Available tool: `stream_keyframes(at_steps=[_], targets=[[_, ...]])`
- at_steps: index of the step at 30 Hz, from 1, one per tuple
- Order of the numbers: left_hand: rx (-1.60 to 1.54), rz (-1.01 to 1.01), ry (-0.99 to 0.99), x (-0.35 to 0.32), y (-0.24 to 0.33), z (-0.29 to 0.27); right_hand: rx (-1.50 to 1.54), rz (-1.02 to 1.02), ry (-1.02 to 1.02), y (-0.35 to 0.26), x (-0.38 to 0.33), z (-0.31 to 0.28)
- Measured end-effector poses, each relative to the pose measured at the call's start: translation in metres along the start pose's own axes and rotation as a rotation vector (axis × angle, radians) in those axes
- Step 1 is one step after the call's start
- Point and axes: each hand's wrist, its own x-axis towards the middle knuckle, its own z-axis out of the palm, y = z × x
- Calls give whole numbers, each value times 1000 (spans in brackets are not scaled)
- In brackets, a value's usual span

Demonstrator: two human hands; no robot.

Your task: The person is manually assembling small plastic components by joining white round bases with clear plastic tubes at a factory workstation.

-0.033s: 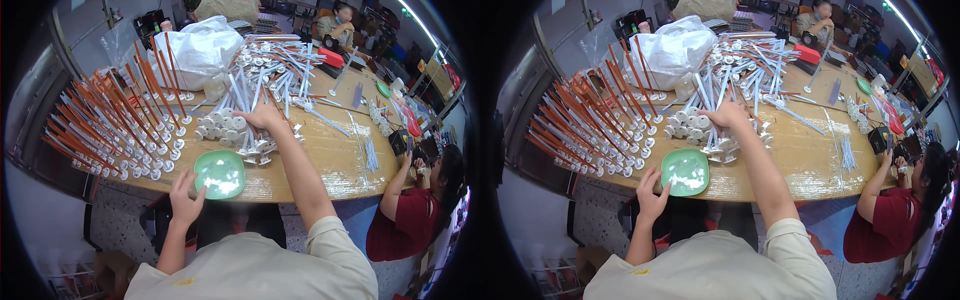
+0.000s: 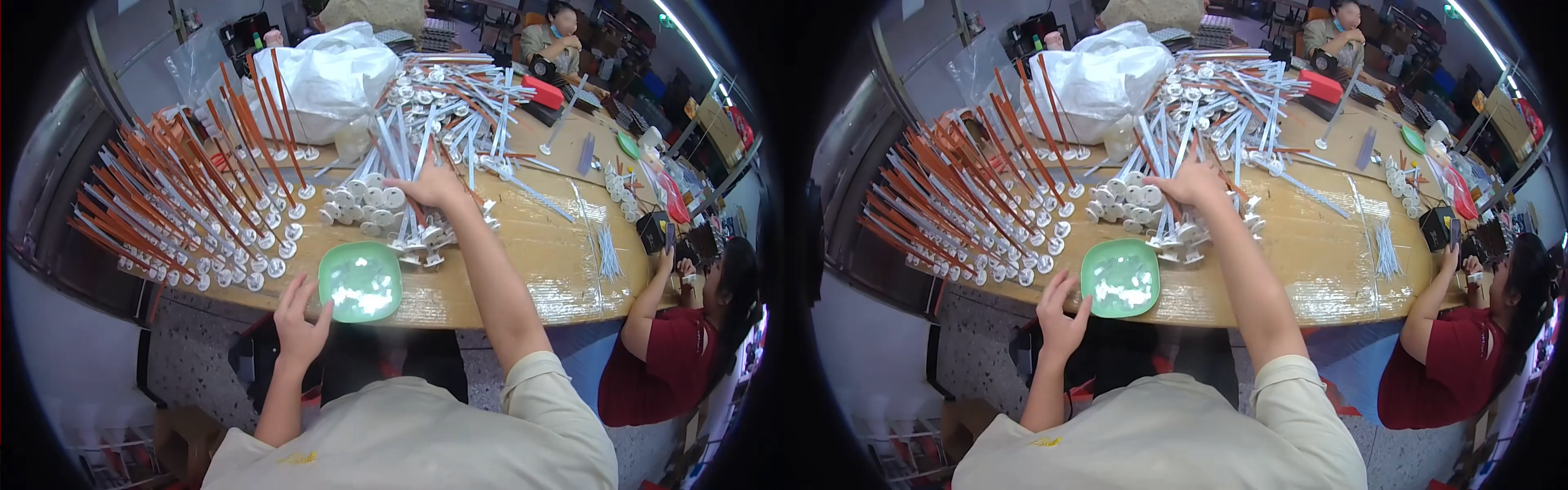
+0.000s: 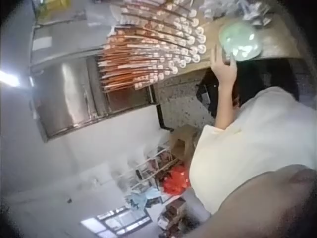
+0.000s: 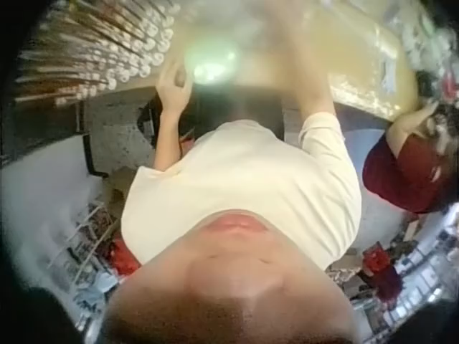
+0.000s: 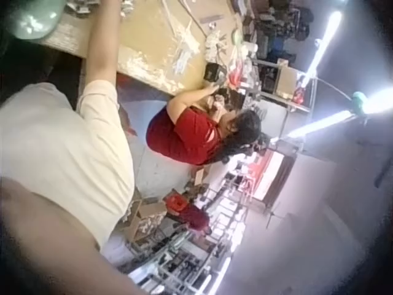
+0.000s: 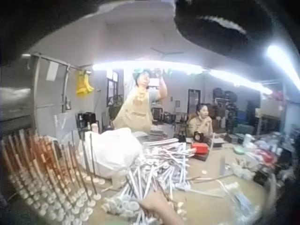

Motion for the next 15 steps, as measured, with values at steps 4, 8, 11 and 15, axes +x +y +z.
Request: stream_keyframes(at_steps=[4, 8, 11, 15], targets=[[-69, -5, 114, 7, -14, 4, 144, -122, 283, 8, -25, -11], [-173, -104, 184, 21, -37, 20, 478, -203, 772, 44, -82, -20], [-250, -101, 190, 32, -55, 34, 500, -32, 938, 100, -119, 5], [-543, -402, 239, 39, -76, 51, 430, 132, 913, 178, -157, 51]])
